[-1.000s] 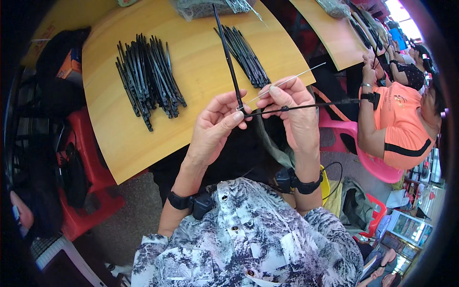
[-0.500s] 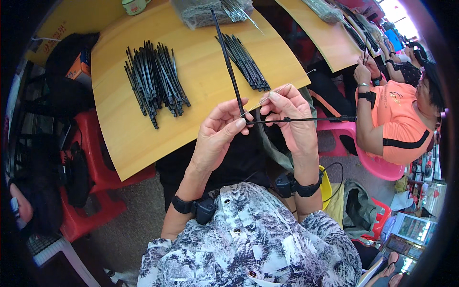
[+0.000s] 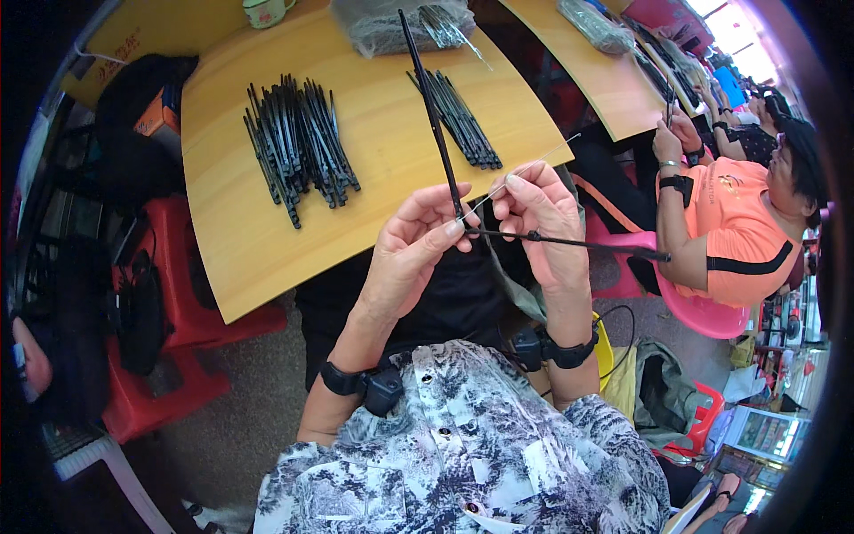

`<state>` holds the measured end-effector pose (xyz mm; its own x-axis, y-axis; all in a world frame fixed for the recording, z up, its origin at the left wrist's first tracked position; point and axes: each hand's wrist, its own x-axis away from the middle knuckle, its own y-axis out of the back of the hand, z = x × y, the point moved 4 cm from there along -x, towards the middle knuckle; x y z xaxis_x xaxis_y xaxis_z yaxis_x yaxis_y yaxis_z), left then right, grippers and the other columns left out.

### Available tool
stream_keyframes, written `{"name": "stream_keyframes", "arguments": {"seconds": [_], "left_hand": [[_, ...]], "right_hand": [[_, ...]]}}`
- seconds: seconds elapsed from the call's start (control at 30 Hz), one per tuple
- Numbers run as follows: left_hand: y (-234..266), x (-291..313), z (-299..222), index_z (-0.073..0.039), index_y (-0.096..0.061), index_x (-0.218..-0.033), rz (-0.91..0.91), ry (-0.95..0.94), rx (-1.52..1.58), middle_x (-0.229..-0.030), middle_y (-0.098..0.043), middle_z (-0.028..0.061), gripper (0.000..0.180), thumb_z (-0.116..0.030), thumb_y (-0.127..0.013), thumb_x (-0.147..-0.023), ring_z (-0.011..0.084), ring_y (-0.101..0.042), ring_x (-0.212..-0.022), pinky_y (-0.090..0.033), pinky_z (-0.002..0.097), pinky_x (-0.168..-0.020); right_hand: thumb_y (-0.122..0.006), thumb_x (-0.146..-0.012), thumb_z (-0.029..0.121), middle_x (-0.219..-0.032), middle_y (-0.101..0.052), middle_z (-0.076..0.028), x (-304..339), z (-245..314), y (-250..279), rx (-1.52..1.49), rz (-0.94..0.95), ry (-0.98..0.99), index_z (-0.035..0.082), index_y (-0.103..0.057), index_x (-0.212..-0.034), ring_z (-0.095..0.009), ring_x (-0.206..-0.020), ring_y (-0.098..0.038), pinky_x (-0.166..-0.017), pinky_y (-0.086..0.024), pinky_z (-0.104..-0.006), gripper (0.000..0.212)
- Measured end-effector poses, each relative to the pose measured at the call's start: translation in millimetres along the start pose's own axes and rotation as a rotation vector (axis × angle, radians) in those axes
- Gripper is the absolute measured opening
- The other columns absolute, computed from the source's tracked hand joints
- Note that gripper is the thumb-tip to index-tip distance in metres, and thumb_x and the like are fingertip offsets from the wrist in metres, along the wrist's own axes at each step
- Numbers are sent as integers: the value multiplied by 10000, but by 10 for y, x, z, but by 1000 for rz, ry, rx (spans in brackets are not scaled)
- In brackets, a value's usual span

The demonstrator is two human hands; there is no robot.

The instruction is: The recorder attaches small translucent parts to black plastic rods while seated at an assembly table in a manufacturing facility.

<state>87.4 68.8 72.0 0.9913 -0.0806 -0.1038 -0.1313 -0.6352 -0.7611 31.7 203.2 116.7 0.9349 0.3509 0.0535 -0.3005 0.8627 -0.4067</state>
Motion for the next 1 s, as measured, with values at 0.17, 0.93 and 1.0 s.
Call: {"name": "stream_keyframes", "arguments": {"seconds": [0.17,0.93,1.0], "left_hand": [[-45,-11,-7,-7,-463,-1196,21,-3,-17,-971,-574,72,356,-39,-540,-850,112,-547,-884,-463,228,-753],[-146,235,-176,-12,-481,-1175,9,-100,-80,-966,-577,70,330,-43,-540,-851,118,-550,-880,-465,233,-751],[-183,198,-238,-11,-484,-1174,46,-97,-114,-967,-580,68,328,-46,-542,-852,115,-550,-882,-466,235,-752]], "right_hand": [[-533,-869,98,-817,-605,-75,27,44,42,-71,-23,-6,39,-500,-894,-81,-667,-580,-521,-494,-168,72],[-541,-868,109,-827,-608,-62,215,119,-102,-40,43,57,61,-504,-880,-67,-670,-569,-511,-477,-167,62],[-541,-868,110,-832,-608,-64,240,174,-128,-33,53,72,61,-502,-881,-67,-671,-568,-511,-478,-169,63]]}}
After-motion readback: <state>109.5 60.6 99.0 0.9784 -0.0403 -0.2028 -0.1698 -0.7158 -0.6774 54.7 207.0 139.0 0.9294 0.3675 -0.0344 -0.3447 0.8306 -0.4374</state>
